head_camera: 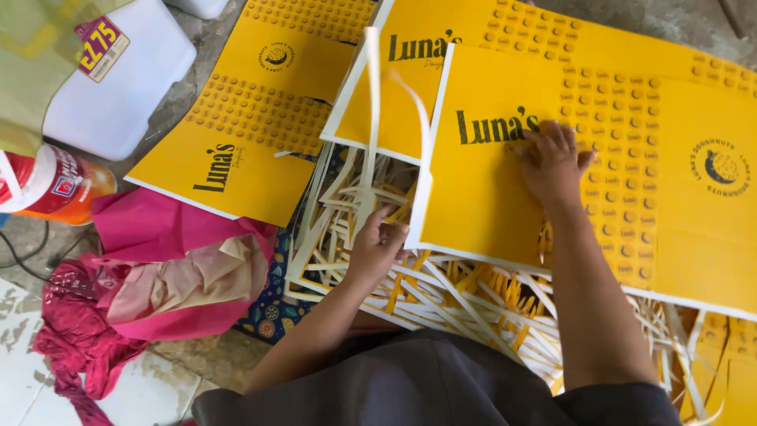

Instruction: Peeling off waste strips from the edges of printed yellow cardboard sheets

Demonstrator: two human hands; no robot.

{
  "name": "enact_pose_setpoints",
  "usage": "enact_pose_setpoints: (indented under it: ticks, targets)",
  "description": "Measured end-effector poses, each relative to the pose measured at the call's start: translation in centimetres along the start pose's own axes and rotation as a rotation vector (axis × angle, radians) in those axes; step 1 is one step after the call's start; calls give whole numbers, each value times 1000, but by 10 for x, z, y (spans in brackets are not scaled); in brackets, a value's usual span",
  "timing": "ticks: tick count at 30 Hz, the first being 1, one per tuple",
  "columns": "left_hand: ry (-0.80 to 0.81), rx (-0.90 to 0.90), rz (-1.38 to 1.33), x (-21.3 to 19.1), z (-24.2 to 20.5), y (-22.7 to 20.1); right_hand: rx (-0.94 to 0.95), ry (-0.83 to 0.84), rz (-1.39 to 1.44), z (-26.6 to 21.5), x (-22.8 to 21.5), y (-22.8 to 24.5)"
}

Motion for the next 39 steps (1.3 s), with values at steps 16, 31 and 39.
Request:
enact_pose_setpoints:
  ticks: [16,31,39]
  targets:
    - [57,736,657,43,-8,-70,706,711,1409,-255,82,-2]
    - [587,491,1446,170,87,-19,647,322,1508,-236,86,-16]
    - [609,619,1518,171,99,-2,720,357,1475,-258,81,-16]
Point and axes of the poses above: each hand's wrist, its own z-axis towards the middle knuckle, its own x-axis out of the palm, y = z × x, the point moved 8 cm from there along z, towards the middle knuckle, and after that the axes turned 7 degrees about x, right-handed, at the moved point
